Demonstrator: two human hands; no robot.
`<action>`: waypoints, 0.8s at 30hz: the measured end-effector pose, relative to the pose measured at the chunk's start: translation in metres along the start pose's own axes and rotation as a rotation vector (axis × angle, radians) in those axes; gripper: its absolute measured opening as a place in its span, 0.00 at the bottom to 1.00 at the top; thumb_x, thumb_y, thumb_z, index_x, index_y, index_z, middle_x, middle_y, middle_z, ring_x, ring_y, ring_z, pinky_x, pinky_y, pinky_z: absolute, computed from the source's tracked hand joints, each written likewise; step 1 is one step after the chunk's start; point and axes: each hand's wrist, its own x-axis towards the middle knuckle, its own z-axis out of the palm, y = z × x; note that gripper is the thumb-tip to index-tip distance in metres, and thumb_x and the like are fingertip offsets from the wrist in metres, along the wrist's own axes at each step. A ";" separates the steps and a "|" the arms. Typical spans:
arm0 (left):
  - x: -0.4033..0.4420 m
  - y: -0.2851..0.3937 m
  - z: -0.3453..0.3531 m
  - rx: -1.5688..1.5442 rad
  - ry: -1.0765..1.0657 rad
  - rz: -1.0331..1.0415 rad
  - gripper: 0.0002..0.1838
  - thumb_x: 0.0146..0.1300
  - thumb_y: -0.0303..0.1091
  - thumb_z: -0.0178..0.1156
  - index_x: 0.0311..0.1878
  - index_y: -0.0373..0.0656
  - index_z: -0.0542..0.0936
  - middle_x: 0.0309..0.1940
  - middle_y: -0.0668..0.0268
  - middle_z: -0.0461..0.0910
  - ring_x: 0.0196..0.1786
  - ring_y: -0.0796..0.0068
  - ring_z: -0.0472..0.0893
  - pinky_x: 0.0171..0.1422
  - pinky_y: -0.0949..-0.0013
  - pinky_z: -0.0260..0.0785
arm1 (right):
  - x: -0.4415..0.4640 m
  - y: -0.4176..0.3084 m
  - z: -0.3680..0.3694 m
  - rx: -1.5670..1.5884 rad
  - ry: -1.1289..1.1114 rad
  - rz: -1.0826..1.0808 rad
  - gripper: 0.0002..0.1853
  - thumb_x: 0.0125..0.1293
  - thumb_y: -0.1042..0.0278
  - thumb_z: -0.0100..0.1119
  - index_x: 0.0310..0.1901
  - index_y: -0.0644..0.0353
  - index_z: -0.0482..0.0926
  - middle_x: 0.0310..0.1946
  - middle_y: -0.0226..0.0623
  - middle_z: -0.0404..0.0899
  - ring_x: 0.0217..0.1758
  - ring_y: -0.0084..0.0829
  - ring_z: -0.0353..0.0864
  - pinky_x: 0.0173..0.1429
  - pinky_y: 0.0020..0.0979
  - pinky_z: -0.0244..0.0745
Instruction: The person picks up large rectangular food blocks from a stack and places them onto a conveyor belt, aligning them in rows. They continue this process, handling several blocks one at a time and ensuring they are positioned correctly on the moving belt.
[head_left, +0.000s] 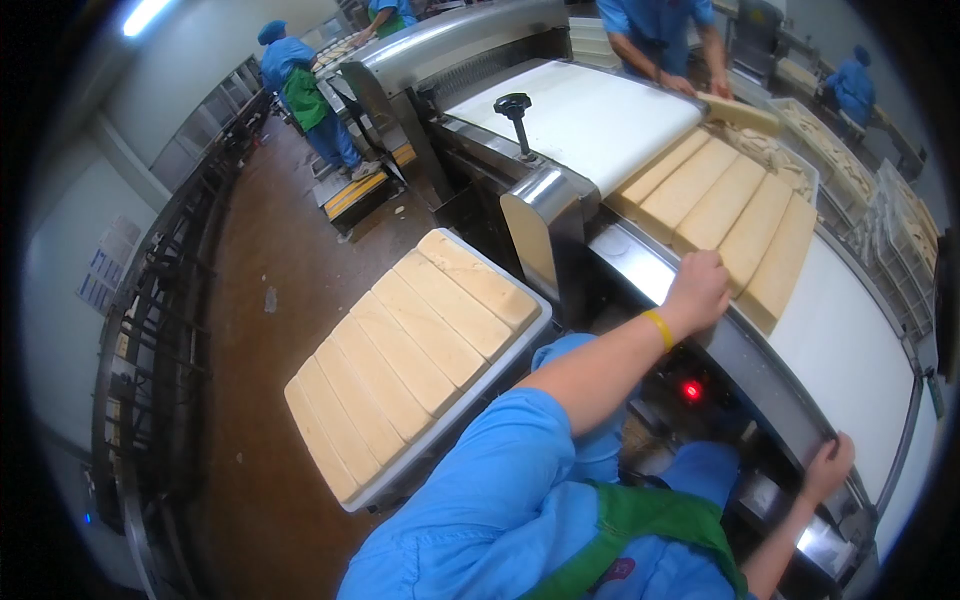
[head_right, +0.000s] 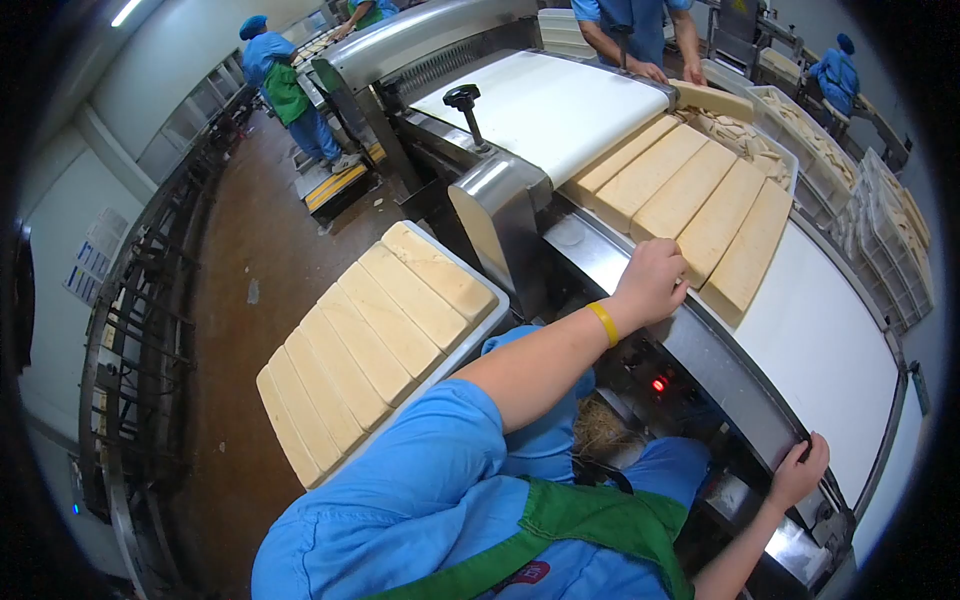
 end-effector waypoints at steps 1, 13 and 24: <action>0.000 0.001 -0.001 -0.018 0.004 0.011 0.05 0.44 0.28 0.64 0.25 0.41 0.77 0.31 0.59 0.75 0.40 0.55 0.75 0.45 0.56 0.67 | -0.001 0.001 0.000 0.000 0.004 -0.002 0.12 0.64 0.72 0.53 0.48 0.64 0.78 0.50 0.45 0.78 0.55 0.45 0.75 0.62 0.40 0.68; 0.006 -0.007 -0.006 0.081 -0.217 -0.094 0.10 0.46 0.31 0.64 0.34 0.40 0.82 0.37 0.54 0.79 0.45 0.51 0.78 0.52 0.54 0.71 | 0.007 -0.040 -0.015 0.056 0.177 -0.017 0.10 0.51 0.76 0.58 0.37 0.63 0.78 0.40 0.46 0.79 0.48 0.48 0.77 0.55 0.43 0.70; 0.007 0.000 -0.004 0.109 -0.274 -0.028 0.13 0.52 0.28 0.64 0.42 0.38 0.80 0.46 0.52 0.77 0.51 0.51 0.75 0.57 0.57 0.68 | 0.015 -0.051 -0.027 0.146 0.193 0.011 0.08 0.49 0.77 0.58 0.33 0.62 0.78 0.35 0.41 0.77 0.44 0.43 0.77 0.50 0.41 0.71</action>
